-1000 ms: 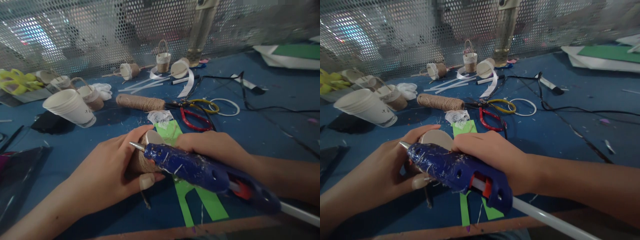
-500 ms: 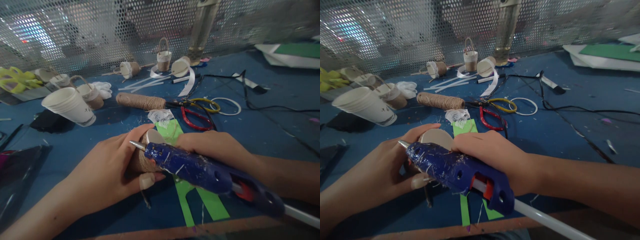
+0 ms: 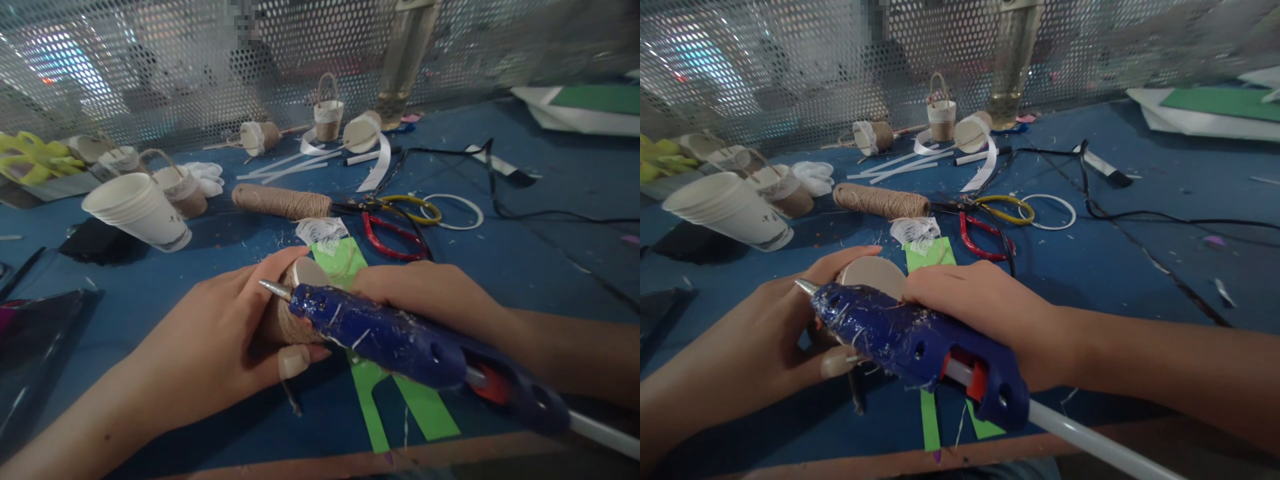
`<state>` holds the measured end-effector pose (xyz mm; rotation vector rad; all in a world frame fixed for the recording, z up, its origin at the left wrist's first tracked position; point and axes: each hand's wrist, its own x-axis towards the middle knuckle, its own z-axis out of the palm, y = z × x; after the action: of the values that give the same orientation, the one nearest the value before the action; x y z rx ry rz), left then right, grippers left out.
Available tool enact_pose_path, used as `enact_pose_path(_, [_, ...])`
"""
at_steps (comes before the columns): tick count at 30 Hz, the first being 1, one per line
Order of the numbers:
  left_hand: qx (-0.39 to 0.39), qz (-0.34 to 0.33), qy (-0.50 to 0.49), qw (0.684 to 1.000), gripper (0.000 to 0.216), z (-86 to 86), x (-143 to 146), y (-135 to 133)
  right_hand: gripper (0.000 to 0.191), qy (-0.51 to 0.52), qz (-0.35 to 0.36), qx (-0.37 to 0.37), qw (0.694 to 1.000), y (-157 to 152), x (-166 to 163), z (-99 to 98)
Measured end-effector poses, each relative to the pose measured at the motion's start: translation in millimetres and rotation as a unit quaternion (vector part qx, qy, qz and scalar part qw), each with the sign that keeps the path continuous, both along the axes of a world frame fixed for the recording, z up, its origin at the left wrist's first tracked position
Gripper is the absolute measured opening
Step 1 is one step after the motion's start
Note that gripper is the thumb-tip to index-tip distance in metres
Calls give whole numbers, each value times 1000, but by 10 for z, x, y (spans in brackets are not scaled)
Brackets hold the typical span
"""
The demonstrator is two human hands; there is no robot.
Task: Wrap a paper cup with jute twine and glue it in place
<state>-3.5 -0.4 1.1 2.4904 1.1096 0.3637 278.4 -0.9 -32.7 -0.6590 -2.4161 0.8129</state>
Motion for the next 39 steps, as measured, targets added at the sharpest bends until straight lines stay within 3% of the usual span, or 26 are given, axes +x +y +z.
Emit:
enact_pose_path(12, [9, -18, 24, 1000, 77, 5, -11, 25, 36, -25, -26, 13, 999, -10, 13, -6])
enact_pose_path(20, [-19, 3, 32, 999, 67, 94, 63, -20, 33, -32, -65, -13, 997, -76, 3, -3])
enact_pose_path(26, [-35, 13, 21, 999, 68, 91, 53, -30, 36, -21, -15, 8, 1000, -32, 21, -5])
enact_pose_path(39, [-26, 18, 20, 999, 69, 72, 45, -38, 27, -3, 7, 3, 1000, -6, 41, -76])
